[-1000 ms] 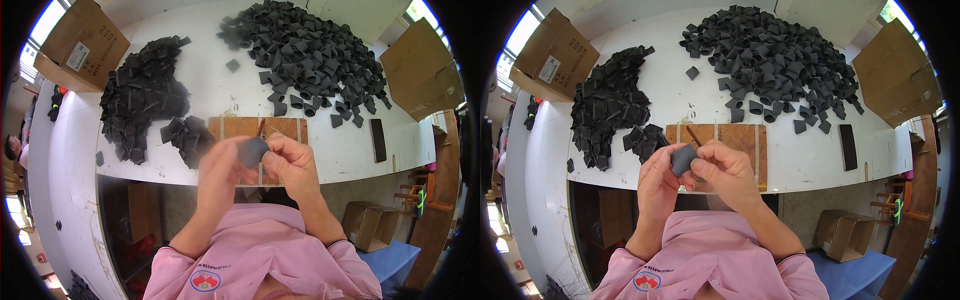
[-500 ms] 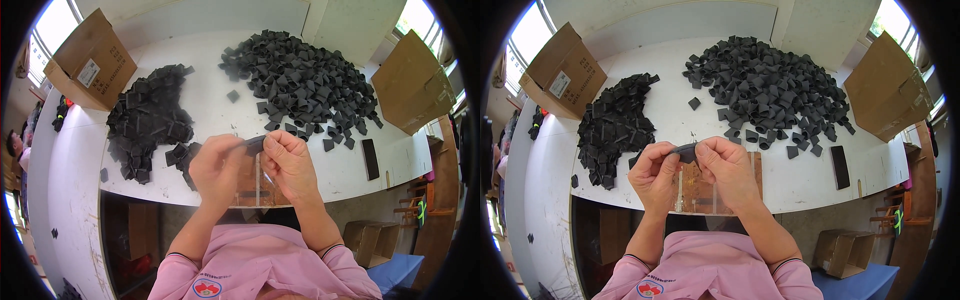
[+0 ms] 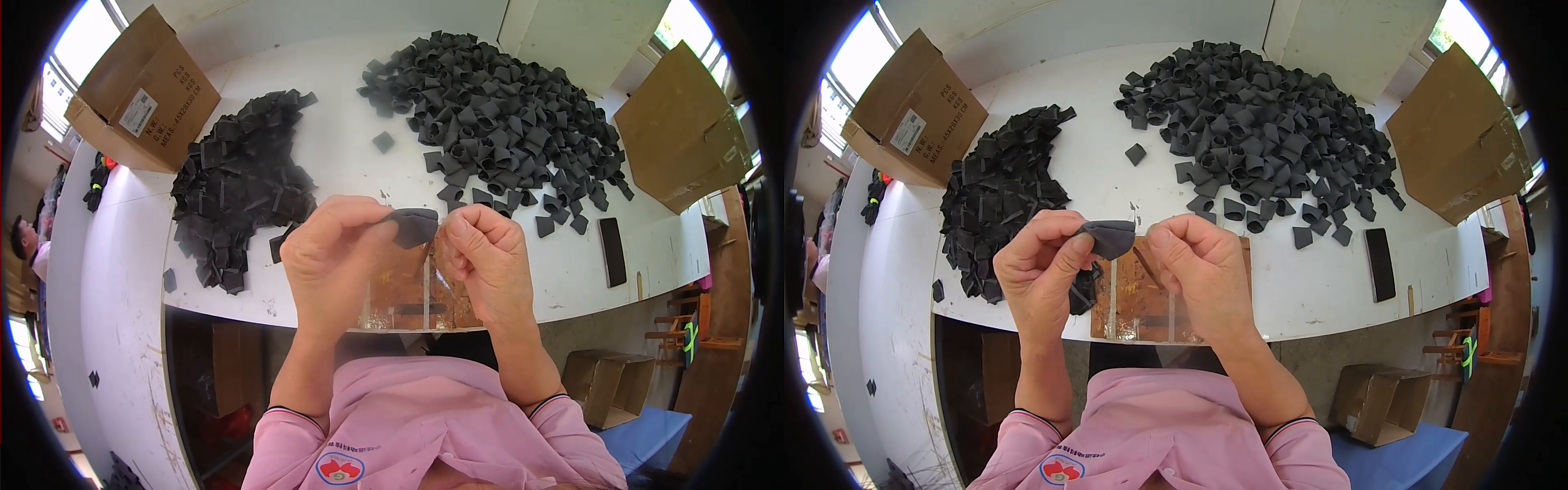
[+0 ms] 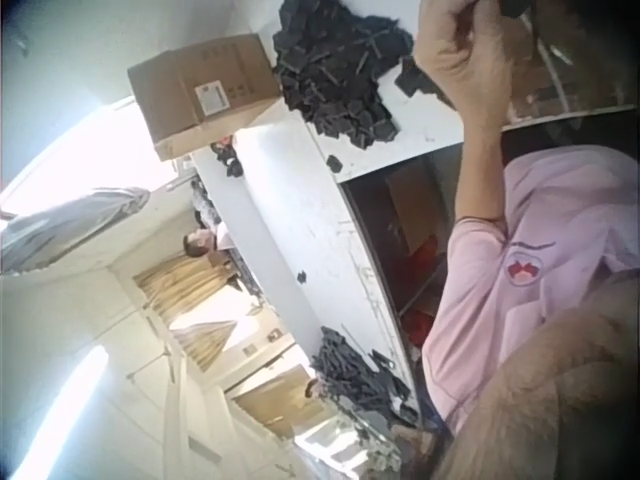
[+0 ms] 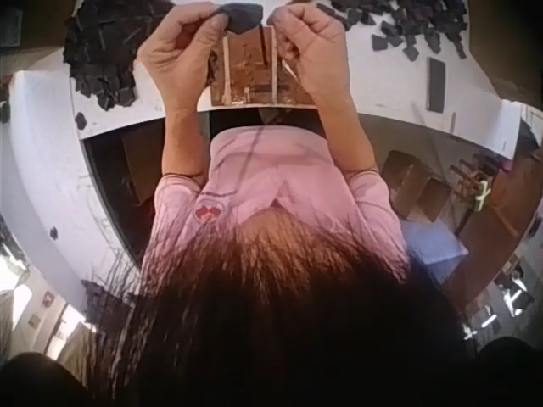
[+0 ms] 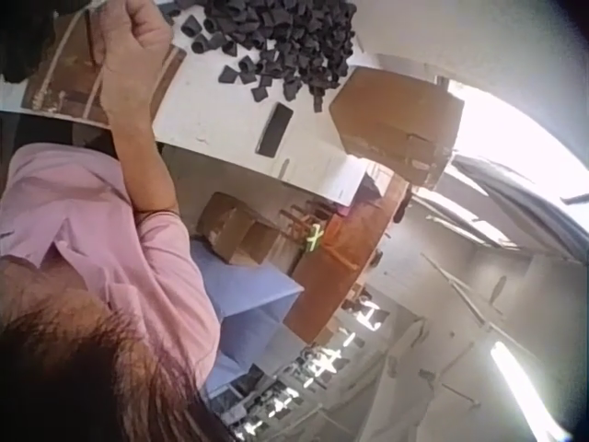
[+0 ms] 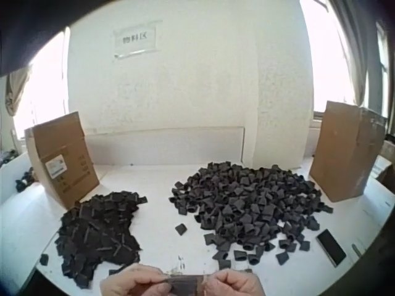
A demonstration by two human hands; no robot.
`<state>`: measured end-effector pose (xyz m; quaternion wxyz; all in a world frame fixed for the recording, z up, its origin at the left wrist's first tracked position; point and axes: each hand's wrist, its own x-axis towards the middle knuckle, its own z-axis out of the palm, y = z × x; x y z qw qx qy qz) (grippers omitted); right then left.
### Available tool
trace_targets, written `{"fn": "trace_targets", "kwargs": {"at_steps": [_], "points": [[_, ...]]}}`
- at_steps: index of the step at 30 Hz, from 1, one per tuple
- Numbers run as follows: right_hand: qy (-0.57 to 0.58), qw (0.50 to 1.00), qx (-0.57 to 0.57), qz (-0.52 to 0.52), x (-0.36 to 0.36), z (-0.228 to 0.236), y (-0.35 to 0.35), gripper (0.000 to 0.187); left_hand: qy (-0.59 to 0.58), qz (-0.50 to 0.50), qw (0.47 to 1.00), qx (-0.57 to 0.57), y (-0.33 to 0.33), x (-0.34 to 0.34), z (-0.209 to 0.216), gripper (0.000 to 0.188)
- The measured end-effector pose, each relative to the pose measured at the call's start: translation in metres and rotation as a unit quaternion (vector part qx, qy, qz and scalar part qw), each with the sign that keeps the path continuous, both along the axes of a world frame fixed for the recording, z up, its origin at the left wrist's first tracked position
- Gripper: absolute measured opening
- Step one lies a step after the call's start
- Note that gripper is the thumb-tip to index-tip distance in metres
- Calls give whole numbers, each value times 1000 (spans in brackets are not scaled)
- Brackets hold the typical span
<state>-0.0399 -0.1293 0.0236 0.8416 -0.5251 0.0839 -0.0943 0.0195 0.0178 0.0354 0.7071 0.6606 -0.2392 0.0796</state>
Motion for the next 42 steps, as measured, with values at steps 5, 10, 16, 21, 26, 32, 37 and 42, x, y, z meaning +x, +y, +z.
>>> {"fn": "trace_targets", "kwargs": {"at_steps": [5, 10, 16, 21, 26, 32, 37, 42], "points": [[-18, 991, -116, -70, -7, -17, 3, 17, -32, -28, 996, 76, -3, 1, -9, 13], [-159, 876, -439, -118, -1, -11, 7, 15, -6, -66, 993, 94, -4, 1, -12, 10], [-215, 785, -568, -124, 2, -15, 4, 12, 2, -83, 992, 96, 0, 1, -15, 10], [-216, 796, -549, -134, 0, -22, 1, 11, -15, -99, 989, 107, -7, 0, -16, 13], [-198, 828, -519, -75, 2, -18, -3, 12, -107, -77, 985, 108, -12, 3, -18, 16], [-166, 906, -390, -2, 7, -26, -6, 17, -166, -39, 976, 137, -12, 4, -16, 15], [-198, 812, -546, -60, 7, -9, 3, 18, -110, -53, 992, 27, -10, 5, -36, 13], [-200, 789, -580, -32, 9, -7, -5, 19, -115, -10, 993, 6, -16, -3, -48, 12]]}}
